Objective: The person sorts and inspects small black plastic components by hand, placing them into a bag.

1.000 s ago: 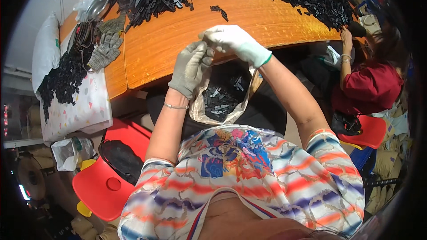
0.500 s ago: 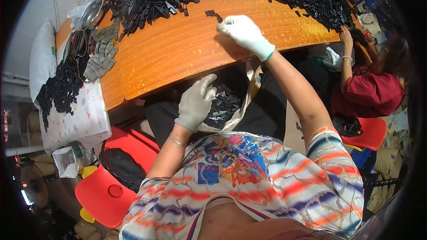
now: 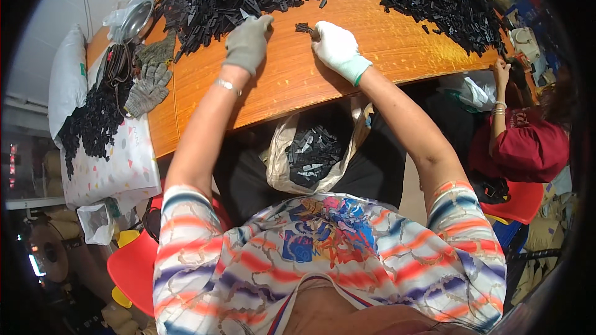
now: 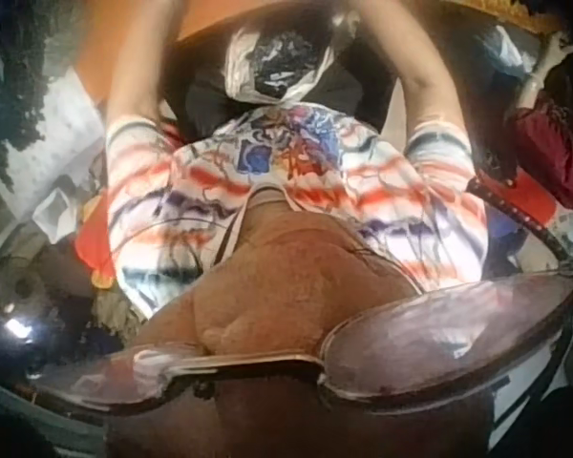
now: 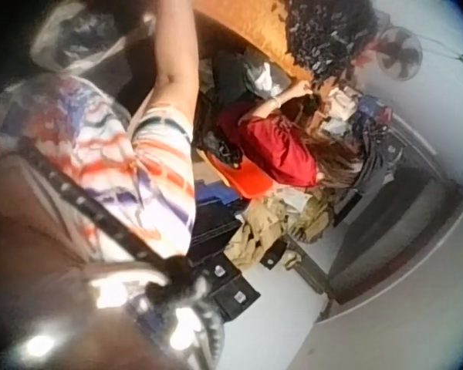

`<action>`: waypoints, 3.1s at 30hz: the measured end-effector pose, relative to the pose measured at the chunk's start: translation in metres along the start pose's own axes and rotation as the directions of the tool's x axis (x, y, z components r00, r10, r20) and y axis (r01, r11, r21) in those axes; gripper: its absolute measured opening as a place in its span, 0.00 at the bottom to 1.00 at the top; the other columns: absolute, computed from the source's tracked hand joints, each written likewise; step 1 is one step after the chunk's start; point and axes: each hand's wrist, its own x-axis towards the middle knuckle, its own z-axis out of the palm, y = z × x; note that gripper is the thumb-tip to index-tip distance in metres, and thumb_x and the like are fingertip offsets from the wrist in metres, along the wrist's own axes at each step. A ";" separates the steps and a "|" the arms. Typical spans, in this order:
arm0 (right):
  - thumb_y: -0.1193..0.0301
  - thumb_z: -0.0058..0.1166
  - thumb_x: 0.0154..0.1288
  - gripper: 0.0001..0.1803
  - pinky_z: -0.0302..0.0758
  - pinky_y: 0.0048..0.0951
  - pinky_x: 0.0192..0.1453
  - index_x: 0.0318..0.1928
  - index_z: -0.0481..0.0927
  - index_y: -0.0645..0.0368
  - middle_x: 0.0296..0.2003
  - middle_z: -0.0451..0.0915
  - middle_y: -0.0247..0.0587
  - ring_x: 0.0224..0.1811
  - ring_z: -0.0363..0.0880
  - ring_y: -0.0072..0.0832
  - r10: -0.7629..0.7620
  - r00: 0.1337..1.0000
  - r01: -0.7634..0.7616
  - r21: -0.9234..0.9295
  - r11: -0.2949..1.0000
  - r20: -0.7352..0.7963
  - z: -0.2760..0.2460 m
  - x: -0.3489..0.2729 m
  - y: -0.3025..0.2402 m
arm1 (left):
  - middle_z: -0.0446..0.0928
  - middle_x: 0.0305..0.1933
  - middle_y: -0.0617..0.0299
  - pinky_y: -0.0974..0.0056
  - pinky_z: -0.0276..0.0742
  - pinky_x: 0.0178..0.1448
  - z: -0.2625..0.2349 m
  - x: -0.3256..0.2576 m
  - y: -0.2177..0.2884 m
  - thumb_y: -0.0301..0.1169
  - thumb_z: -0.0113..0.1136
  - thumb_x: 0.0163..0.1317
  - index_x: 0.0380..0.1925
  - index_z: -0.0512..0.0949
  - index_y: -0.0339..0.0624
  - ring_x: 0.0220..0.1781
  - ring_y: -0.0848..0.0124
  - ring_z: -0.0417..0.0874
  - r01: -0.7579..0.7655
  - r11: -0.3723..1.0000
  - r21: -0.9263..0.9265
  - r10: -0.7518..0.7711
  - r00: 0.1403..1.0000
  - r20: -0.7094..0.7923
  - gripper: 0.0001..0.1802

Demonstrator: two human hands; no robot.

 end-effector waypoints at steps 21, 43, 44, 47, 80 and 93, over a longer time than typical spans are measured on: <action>0.65 0.54 0.64 0.13 0.72 0.19 0.30 0.38 0.81 0.64 0.27 0.82 0.36 0.25 0.76 0.16 0.079 0.956 -0.276 0.773 0.571 0.283 -0.030 -0.052 -0.029 | 0.80 0.40 0.48 0.53 0.76 0.46 0.003 -0.025 0.010 0.32 0.61 0.58 0.44 0.73 0.40 0.43 0.53 0.82 0.219 0.959 -0.181 -0.227 0.974 -0.023 0.15; 0.73 0.56 0.64 0.12 0.76 0.21 0.35 0.46 0.79 0.66 0.34 0.83 0.39 0.30 0.78 0.18 0.135 0.990 -0.095 0.884 0.459 0.036 -0.036 -0.058 -0.091 | 0.73 0.29 0.64 0.78 0.66 0.24 -0.033 -0.118 0.068 0.33 0.45 0.72 0.50 0.69 0.37 0.21 0.83 0.68 0.176 -0.220 -0.960 -0.216 0.951 0.224 0.13; 0.73 0.56 0.64 0.12 0.76 0.21 0.35 0.46 0.79 0.65 0.34 0.83 0.39 0.30 0.79 0.18 0.143 0.989 -0.095 0.882 0.462 0.032 -0.036 -0.059 -0.091 | 0.73 0.28 0.64 0.78 0.65 0.23 -0.033 -0.118 0.068 0.32 0.45 0.72 0.50 0.69 0.37 0.20 0.83 0.67 0.173 -0.183 -0.968 -0.214 0.954 0.211 0.13; 0.73 0.56 0.65 0.10 0.76 0.20 0.36 0.44 0.79 0.66 0.33 0.83 0.38 0.31 0.78 0.16 0.140 0.990 -0.064 0.874 0.481 -0.005 -0.031 -0.060 -0.090 | 0.72 0.27 0.65 0.78 0.65 0.23 -0.037 -0.118 0.072 0.32 0.44 0.72 0.49 0.68 0.37 0.20 0.83 0.66 0.182 -0.131 -0.975 -0.251 0.945 0.210 0.12; 0.66 0.55 0.64 0.12 0.78 0.33 0.45 0.44 0.79 0.59 0.38 0.82 0.47 0.39 0.83 0.39 0.026 0.990 0.065 0.602 0.796 -0.141 -0.036 -0.065 -0.092 | 0.65 0.22 0.71 0.78 0.54 0.20 -0.043 -0.119 0.081 0.35 0.46 0.72 0.41 0.72 0.39 0.19 0.86 0.59 0.171 0.022 -0.985 -0.373 0.915 0.151 0.11; 0.65 0.55 0.64 0.12 0.79 0.33 0.43 0.44 0.80 0.58 0.35 0.83 0.47 0.39 0.84 0.39 -0.224 0.973 0.232 0.271 0.934 -0.058 -0.041 -0.060 -0.079 | 0.68 0.23 0.71 0.75 0.59 0.23 -0.028 -0.123 0.077 0.32 0.48 0.71 0.39 0.74 0.37 0.20 0.85 0.62 0.142 0.147 -0.979 -0.382 0.921 0.076 0.10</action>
